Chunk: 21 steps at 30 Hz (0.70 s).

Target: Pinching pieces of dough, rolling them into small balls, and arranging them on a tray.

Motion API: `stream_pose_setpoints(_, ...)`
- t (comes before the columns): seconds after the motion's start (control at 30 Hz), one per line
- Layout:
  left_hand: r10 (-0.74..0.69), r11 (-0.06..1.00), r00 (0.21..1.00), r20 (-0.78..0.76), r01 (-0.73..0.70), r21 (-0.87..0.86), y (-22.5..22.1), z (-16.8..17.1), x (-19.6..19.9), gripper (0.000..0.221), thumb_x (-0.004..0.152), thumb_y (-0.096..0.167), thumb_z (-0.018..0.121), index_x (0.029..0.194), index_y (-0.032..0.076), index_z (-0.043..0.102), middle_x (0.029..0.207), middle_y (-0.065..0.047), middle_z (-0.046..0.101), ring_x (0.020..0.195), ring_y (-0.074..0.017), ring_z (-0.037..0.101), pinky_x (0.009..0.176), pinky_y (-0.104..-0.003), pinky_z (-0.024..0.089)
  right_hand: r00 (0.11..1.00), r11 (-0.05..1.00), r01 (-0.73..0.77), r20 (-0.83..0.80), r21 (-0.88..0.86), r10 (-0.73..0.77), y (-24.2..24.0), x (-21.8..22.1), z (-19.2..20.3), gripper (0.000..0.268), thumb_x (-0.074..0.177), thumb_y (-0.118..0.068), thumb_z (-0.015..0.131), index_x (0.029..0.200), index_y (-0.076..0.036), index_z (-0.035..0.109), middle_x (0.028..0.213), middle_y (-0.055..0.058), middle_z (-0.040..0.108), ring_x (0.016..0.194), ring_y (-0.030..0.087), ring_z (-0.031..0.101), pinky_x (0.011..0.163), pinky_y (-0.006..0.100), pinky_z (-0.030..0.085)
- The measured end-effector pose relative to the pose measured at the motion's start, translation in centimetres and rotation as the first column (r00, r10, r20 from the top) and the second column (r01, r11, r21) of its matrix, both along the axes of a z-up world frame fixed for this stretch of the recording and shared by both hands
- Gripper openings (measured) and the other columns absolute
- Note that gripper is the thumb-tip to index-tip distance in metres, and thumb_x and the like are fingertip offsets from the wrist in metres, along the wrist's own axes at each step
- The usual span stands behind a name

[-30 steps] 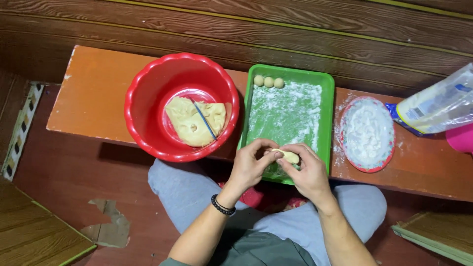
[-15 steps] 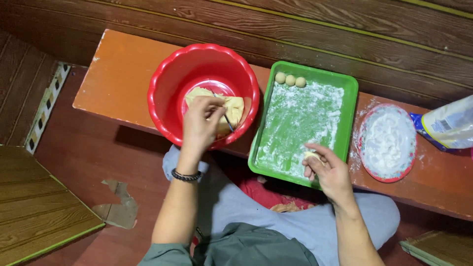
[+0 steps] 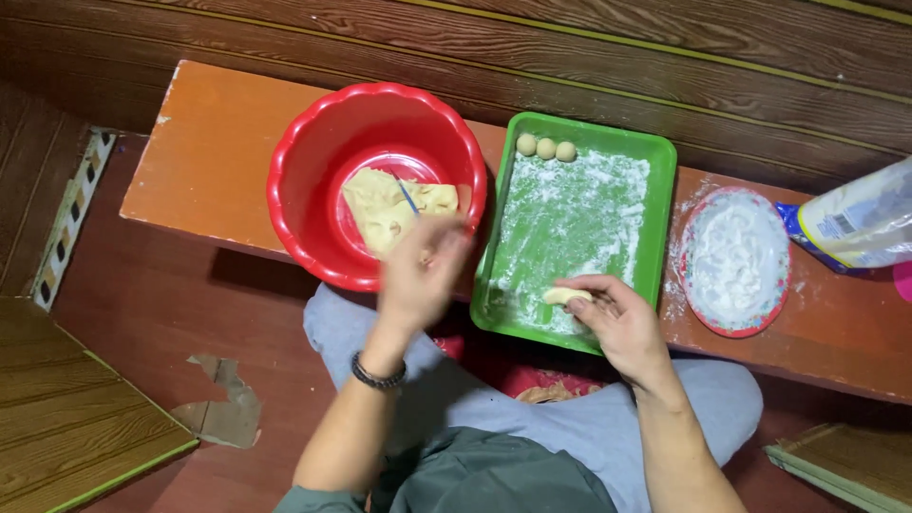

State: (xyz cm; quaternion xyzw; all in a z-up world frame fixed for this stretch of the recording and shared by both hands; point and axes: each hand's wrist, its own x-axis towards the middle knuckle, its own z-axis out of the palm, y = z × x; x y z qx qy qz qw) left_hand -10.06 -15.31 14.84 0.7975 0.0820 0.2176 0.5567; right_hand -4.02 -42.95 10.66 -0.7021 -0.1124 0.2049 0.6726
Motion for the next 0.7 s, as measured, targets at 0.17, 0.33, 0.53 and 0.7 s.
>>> stream_pose_setpoints(0.17,-0.336,0.94,0.941,0.047,0.338,-0.042,-7.6,-0.5,0.7,0.041,0.085,0.022,0.081,0.124,0.017,0.071,0.114,-0.012,0.071,0.1,-0.0331,0.073,0.085,-0.043,0.06,0.995,0.993,0.057,0.069,0.107,-0.065,0.3,0.7,-0.2,0.034,0.089,0.001,0.074,0.121,0.004,0.064,0.11,0.015,0.067,0.09,0.018,0.072,0.08,0.031,0.063)
stream_pose_setpoints(0.33,-0.28,0.941,0.96,0.03,0.28,-0.189,-9.7,-1.6,1.8,0.026,0.082,0.021,0.086,0.107,0.02,0.08,0.087,-0.002,0.071,0.084,-0.0167,0.071,0.076,-0.029,0.059,0.992,0.978,0.069,0.088,0.198,-0.088,-1.1,1.4,0.0,0.029,0.089,-0.001,0.076,0.113,0.006,0.062,0.091,0.016,0.068,0.071,0.015,0.071,0.059,0.025,0.064)
stream_pose_setpoints(0.53,-0.286,0.851,0.95,-0.125,0.193,-0.488,-10.6,-1.8,2.3,0.016,0.088,0.013,0.081,0.104,0.009,0.081,0.082,-0.008,0.074,0.074,-0.0147,0.072,0.07,-0.03,0.062,0.974,0.993,0.101,0.197,0.06,-0.111,-1.0,1.8,1.6,0.027,0.091,-0.001,0.074,0.117,0.002,0.067,0.09,0.012,0.071,0.072,0.013,0.071,0.064,0.024,0.064)
stream_pose_setpoints(0.7,-0.437,0.732,0.889,-0.134,0.265,-0.628,-11.1,-2.6,1.9,0.037,0.091,0.014,0.078,0.123,-0.001,0.069,0.101,-0.015,0.07,0.087,-0.0197,0.069,0.078,-0.037,0.063,0.978,0.994,0.035,0.209,-0.1,-0.013,-1.1,1.2,2.1,0.018,0.09,0.001,0.073,0.109,0.001,0.073,0.089,0.011,0.069,0.077,0.014,0.071,0.068,0.027,0.063)
